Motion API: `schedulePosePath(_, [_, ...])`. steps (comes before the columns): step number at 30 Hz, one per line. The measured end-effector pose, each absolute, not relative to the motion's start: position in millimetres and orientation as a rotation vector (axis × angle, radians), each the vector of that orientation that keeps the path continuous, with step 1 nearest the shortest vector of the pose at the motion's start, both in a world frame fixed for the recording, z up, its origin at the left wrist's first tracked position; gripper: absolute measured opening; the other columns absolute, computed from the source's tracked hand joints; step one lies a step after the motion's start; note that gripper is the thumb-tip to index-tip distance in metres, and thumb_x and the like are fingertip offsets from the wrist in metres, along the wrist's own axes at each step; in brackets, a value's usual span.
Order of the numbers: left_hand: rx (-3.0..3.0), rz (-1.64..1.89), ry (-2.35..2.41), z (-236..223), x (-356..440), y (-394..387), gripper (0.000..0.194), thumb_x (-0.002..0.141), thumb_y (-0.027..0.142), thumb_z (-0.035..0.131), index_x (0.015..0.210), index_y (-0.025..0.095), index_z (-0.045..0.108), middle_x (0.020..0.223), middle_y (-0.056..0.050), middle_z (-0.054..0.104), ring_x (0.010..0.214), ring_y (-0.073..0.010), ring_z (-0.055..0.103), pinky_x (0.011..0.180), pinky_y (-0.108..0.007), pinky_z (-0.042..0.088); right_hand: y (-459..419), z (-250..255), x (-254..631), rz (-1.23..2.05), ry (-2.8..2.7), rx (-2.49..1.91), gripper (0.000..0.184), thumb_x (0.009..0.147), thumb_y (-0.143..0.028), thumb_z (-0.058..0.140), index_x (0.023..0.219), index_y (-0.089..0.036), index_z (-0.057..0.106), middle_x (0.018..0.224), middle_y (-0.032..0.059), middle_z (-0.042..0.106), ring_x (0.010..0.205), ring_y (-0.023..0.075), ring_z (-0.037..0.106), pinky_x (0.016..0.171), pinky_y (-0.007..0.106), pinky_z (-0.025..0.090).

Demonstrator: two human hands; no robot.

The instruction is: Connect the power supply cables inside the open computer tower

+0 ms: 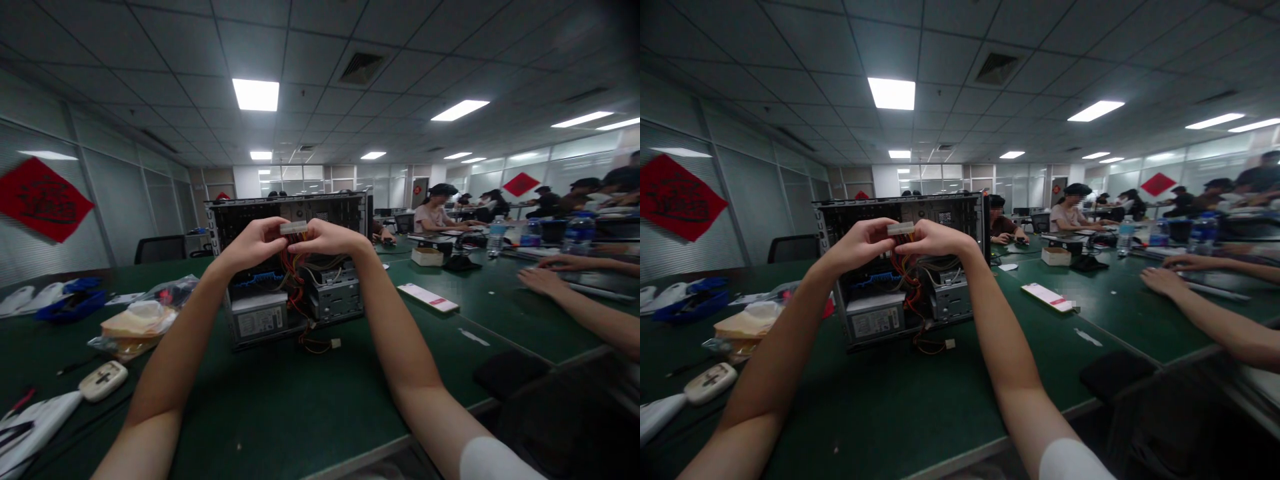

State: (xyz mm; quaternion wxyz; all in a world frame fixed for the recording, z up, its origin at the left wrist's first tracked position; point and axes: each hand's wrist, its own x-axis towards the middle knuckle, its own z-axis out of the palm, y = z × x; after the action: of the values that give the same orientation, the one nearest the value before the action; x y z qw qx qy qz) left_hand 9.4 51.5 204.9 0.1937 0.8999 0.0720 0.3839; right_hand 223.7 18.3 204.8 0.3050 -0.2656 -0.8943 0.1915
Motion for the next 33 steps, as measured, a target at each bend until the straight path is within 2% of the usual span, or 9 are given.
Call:
schedulePosePath(4, [2.485, 1.033, 0.151, 206, 7, 48, 0.034, 0.082, 0.031, 0.072, 0.11, 0.011, 0.069, 0.103, -0.011, 0.075, 0.095, -0.0244, 0.071, 0.085, -0.035, 0.058, 23, 203, 225, 0.629, -2.326, -0.673, 0.03, 0.085, -0.041, 0.073, 0.09, -0.012, 0.073, 0.084, 0.0041, 0.075, 0.074, 0.0145, 0.069, 0.072, 0.026, 0.057])
schedulePosePath(10, [2.545, 1.067, 0.171, 206, 9, 42, 0.032, 0.084, 0.029, 0.068, 0.11, 0.011, 0.07, 0.105, -0.011, 0.075, 0.096, -0.0246, 0.071, 0.085, -0.035, 0.058, 21, 204, 228, 0.567, -2.337, -0.713, 0.031, 0.085, -0.042, 0.073, 0.088, -0.011, 0.074, 0.081, 0.0044, 0.075, 0.071, 0.0143, 0.068, 0.068, 0.025, 0.054])
schedulePosePath(16, [2.703, 1.189, 0.342, 205, 12, 37, 0.031, 0.082, 0.026, 0.064, 0.108, 0.012, 0.07, 0.095, -0.007, 0.074, 0.084, -0.0221, 0.07, 0.075, -0.031, 0.057, 16, 207, 231, 0.499, -2.39, -0.797, 0.035, 0.087, -0.045, 0.07, 0.083, -0.011, 0.076, 0.076, 0.0049, 0.075, 0.068, 0.0145, 0.066, 0.064, 0.023, 0.05])
schedulePosePath(20, [2.728, 1.369, 0.46, 202, 17, 36, 0.031, 0.078, 0.025, 0.066, 0.105, 0.012, 0.07, 0.088, -0.005, 0.073, 0.077, -0.0205, 0.068, 0.07, -0.029, 0.055, 21, 204, 230, 0.501, -2.338, -0.76, 0.031, 0.088, -0.043, 0.07, 0.087, -0.012, 0.074, 0.079, 0.0034, 0.074, 0.07, 0.0152, 0.068, 0.065, 0.023, 0.051])
schedulePosePath(29, [2.447, 1.105, 0.224, 205, 12, 33, 0.035, 0.08, 0.028, 0.072, 0.11, 0.01, 0.069, 0.101, -0.011, 0.075, 0.093, -0.0252, 0.072, 0.083, -0.036, 0.059, 26, 201, 232, 0.659, -2.333, -0.634, 0.026, 0.085, -0.039, 0.074, 0.089, -0.013, 0.075, 0.084, 0.0039, 0.075, 0.074, 0.0139, 0.069, 0.072, 0.026, 0.057])
schedulePosePath(33, [2.435, 1.027, 0.211, 207, 8, 33, 0.035, 0.08, 0.028, 0.075, 0.109, 0.011, 0.07, 0.101, -0.011, 0.076, 0.095, -0.0254, 0.072, 0.086, -0.037, 0.059, 22, 203, 235, 0.619, -2.354, -0.65, 0.029, 0.086, -0.041, 0.072, 0.082, -0.013, 0.077, 0.077, 0.0031, 0.073, 0.07, 0.0135, 0.066, 0.067, 0.026, 0.055])
